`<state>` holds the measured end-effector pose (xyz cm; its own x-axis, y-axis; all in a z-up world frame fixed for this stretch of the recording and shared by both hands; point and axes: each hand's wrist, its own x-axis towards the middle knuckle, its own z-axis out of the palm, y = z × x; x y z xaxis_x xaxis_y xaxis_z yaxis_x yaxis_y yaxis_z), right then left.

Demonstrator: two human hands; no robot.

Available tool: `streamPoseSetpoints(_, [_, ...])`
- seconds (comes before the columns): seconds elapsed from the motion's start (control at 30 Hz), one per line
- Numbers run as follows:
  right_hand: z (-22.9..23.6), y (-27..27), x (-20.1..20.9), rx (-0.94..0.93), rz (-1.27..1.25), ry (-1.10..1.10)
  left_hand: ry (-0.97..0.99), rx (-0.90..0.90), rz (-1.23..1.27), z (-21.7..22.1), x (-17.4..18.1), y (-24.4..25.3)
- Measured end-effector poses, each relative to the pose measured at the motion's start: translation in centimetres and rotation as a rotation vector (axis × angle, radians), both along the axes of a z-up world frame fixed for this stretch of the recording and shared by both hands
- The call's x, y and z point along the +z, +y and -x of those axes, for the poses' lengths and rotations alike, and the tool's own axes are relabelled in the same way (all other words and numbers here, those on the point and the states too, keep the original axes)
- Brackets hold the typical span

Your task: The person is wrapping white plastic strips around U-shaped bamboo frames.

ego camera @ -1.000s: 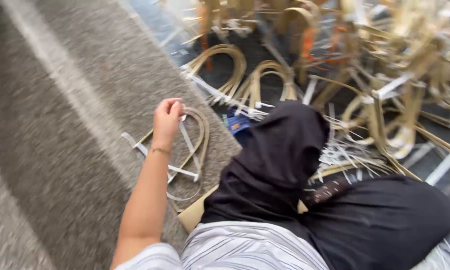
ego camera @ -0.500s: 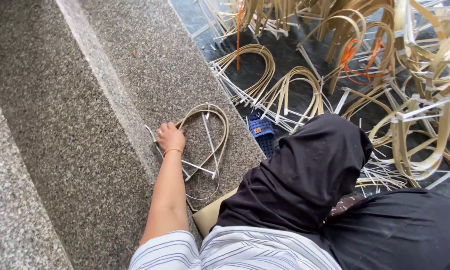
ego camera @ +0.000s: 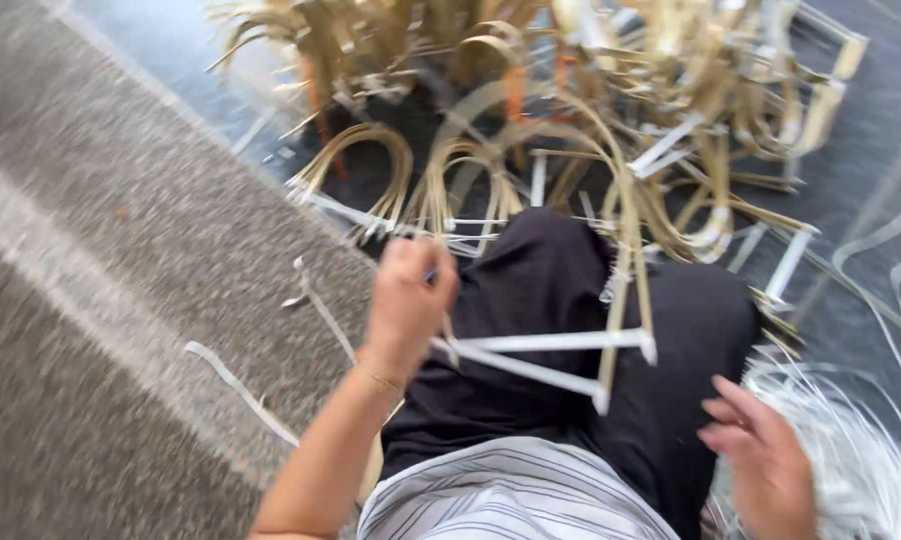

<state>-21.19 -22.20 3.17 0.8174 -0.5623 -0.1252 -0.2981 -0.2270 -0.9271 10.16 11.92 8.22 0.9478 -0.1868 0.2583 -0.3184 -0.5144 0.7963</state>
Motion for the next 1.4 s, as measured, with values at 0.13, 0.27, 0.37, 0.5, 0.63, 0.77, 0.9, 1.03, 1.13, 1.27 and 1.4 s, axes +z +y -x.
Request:
streamPoseSetpoints(0.13, [-5.8,4.3,3.9,0.023,0.073,0.065,0.008,-0.221,-0.177,5.4,-3.3,-7.4])
streamPoseSetpoints(0.27, [-7.0,4.8,3.7,-0.033,0.429,0.319,-0.074,-0.278,-0.396,6.6,-2.7,-8.3])
streamPoseSetpoints(0.37, [-7.0,5.3,4.6,-0.075,0.476,0.092,-0.347,-0.26,-0.252,6.2,-0.8,-8.1])
streamPoseSetpoints(0.5, [-5.6,6.0,6.2,-0.077,0.564,0.024,-0.141,-0.325,-0.046,6.7,0.5,-7.6])
streamPoseSetpoints(0.63, [-4.2,7.3,5.7,-0.005,0.305,0.142,-0.008,-0.36,-0.06,7.1,0.1,-6.5])
streamPoseSetpoints(0.77, [-4.3,8.7,4.3,-0.015,0.196,0.197,0.002,-0.37,-0.22,7.1,-1.3,-6.1])
streamPoseSetpoints(0.9, [-4.8,8.6,3.6,-0.002,0.331,0.266,-0.032,-0.372,-0.315,7.0,-2.0,-6.3])
streamPoseSetpoints(1.03, [-5.1,8.8,4.0,0.008,0.385,0.29,-0.087,-0.384,-0.321,6.9,-2.3,-6.2])
streamPoseSetpoints(1.13, [-5.2,8.8,4.1,0.009,0.382,0.304,-0.074,-0.393,-0.32,6.9,-1.9,-6.3])
streamPoseSetpoints(1.27, [-5.3,8.8,4.1,0.039,0.347,0.333,-0.093,-0.391,-0.315,7.0,-2.1,-6.3])
streamPoseSetpoints(1.4, [-5.3,8.8,4.4,0.019,0.311,0.352,-0.084,-0.4,-0.333,7.0,-2.5,-6.4])
